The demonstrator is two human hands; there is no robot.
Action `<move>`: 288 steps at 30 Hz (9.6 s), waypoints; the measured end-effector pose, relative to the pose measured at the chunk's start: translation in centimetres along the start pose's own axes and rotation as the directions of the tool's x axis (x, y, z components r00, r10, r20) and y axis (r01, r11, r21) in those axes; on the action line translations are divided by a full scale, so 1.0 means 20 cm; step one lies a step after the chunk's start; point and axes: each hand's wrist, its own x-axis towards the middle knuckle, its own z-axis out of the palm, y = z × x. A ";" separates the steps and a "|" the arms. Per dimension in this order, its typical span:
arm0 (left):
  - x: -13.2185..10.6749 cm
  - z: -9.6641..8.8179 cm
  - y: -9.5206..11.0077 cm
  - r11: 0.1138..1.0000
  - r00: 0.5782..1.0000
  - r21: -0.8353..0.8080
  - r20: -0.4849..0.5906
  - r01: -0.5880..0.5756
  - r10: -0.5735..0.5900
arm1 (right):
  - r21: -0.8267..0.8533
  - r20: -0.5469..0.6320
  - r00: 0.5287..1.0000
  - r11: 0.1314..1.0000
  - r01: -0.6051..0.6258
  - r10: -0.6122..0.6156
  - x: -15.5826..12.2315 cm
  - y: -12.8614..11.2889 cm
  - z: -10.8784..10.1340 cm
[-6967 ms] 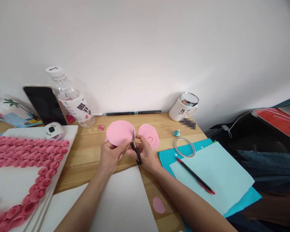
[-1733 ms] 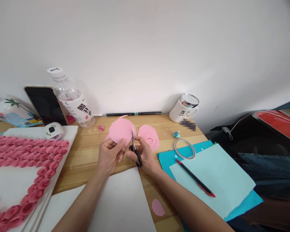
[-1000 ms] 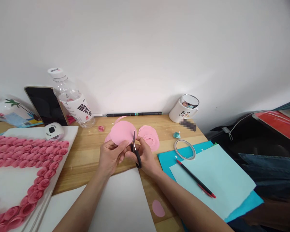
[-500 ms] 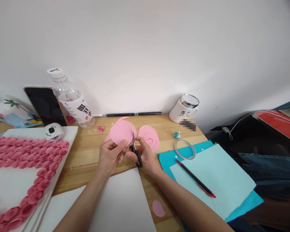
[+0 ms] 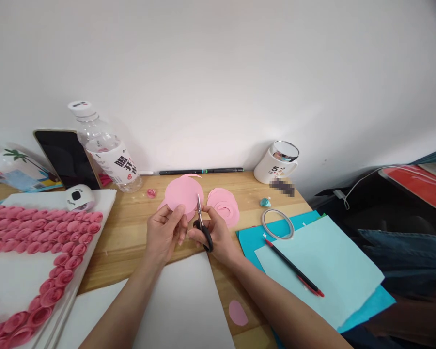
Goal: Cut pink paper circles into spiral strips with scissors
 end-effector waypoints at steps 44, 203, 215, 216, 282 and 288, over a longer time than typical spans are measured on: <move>-0.01 0.00 0.01 1.000 1.000 0.027 0.031 0.000 -0.001 | -0.004 -0.006 0.999 0.999 0.036 -0.036 0.00 -0.05 0.00; 0.01 0.01 0.00 1.000 0.997 -0.001 -0.072 -0.010 0.010 | 0.004 0.038 0.999 1.000 -0.028 0.027 0.01 0.00 -0.01; 0.00 0.00 0.00 0.997 0.998 0.067 -0.057 0.042 -0.039 | 0.020 0.077 0.996 0.999 -0.046 0.044 0.00 -0.01 -0.01; 0.00 0.00 0.00 0.996 0.998 0.082 -0.052 0.042 -0.038 | 0.018 0.074 0.996 0.999 -0.040 0.038 0.01 -0.01 -0.01; -0.02 -0.01 0.04 0.987 1.000 0.159 -0.017 0.020 -0.018 | 0.019 0.034 0.998 0.998 -0.055 0.054 -0.01 0.02 0.04; -0.02 -0.01 0.05 0.976 1.000 0.217 -0.004 0.031 -0.031 | 0.057 0.069 0.996 0.997 0.054 -0.058 -0.01 -0.01 0.05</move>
